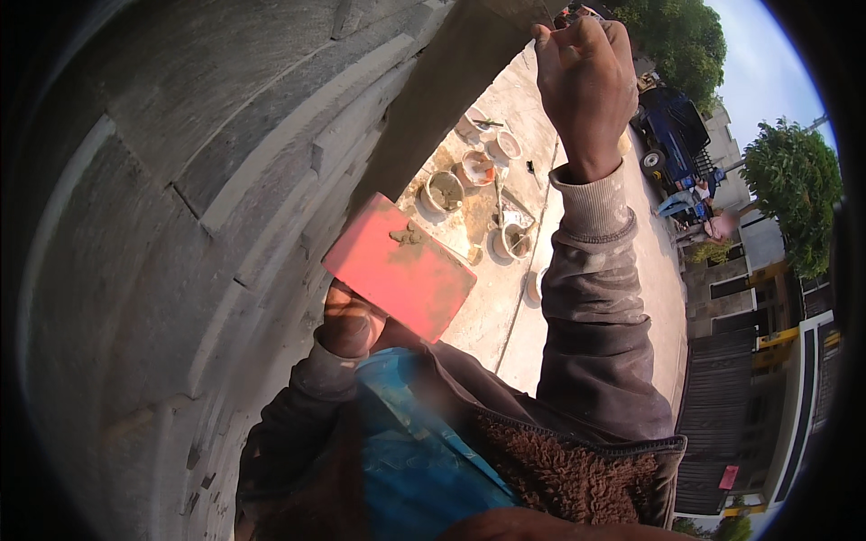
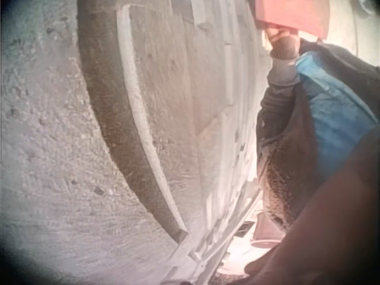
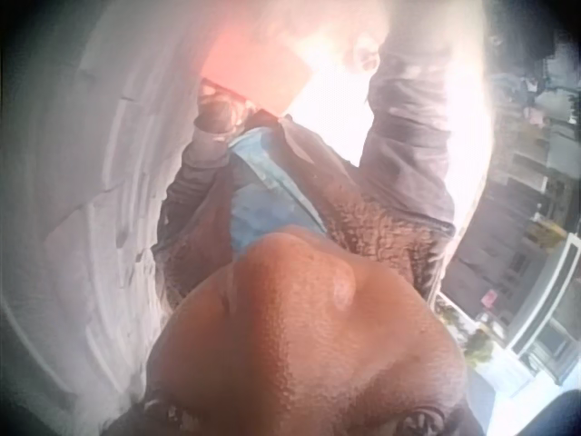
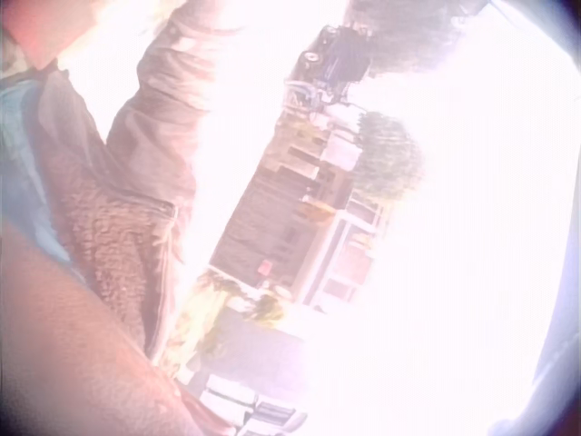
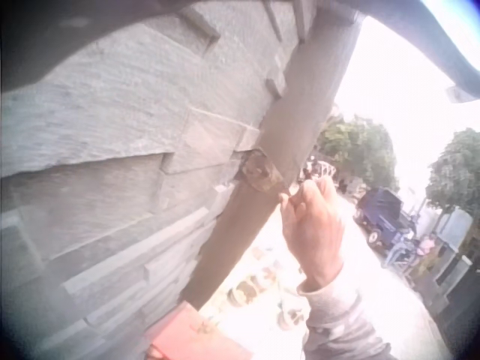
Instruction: The person scoops mortar from a bucket and applies it to the gaps between stone tiles on a curved wall using a trowel and a float. They repeatedly smooth the mortar into the joints and scrape excess material back onto the float.
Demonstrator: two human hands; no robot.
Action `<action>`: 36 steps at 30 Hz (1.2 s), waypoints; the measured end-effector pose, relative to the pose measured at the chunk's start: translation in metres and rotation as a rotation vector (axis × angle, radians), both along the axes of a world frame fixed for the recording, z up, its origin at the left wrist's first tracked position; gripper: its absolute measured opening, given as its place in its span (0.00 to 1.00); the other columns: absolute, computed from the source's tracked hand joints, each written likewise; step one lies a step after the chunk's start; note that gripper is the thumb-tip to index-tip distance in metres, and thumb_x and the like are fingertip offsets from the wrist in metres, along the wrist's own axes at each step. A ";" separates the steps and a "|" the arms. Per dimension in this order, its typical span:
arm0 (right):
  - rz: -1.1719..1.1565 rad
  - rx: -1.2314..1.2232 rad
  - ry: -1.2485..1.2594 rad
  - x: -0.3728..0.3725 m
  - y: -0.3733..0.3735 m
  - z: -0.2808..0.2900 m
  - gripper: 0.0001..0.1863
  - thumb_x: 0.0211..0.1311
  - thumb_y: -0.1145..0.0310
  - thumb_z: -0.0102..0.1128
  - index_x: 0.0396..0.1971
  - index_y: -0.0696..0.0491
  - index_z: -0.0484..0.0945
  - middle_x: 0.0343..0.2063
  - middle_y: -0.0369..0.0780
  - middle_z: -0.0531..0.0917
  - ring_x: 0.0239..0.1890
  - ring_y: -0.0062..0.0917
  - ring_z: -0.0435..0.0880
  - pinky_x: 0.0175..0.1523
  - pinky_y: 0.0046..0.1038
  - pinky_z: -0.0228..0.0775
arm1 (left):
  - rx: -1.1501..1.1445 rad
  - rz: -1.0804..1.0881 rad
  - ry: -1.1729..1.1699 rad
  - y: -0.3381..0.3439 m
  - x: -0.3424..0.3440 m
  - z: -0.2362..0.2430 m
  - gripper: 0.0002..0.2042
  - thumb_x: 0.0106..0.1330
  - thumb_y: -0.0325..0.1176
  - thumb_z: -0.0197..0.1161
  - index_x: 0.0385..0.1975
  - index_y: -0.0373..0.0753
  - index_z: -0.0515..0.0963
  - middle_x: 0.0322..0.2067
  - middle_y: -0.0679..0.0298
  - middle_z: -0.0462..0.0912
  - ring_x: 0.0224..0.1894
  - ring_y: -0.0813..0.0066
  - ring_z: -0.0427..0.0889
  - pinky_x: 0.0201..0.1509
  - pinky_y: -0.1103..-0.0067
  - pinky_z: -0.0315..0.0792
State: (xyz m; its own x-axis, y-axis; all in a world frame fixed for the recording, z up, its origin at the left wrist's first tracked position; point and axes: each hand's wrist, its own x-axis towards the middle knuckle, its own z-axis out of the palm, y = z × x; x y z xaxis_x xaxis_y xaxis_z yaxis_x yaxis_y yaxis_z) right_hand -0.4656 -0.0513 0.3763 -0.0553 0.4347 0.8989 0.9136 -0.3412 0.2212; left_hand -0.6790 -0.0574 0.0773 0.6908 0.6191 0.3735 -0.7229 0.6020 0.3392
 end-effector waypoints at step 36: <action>0.102 0.156 -0.056 0.037 0.011 -0.008 0.15 0.59 0.65 0.77 0.28 0.54 0.78 0.28 0.39 0.80 0.28 0.29 0.82 0.32 0.29 0.74 | 0.072 0.075 0.037 -0.002 0.000 -0.016 0.30 0.75 0.45 0.58 0.72 0.40 0.61 0.70 0.57 0.67 0.72 0.56 0.67 0.73 0.56 0.68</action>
State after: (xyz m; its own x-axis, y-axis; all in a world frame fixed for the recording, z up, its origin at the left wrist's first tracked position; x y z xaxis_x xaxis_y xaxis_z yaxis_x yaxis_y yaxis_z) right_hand -0.4285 -0.0400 0.3685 -0.1440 0.2800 0.9491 0.9329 -0.2815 0.2246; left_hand -0.6794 -0.0595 0.0615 0.6581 0.6418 0.3937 -0.7508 0.5200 0.4072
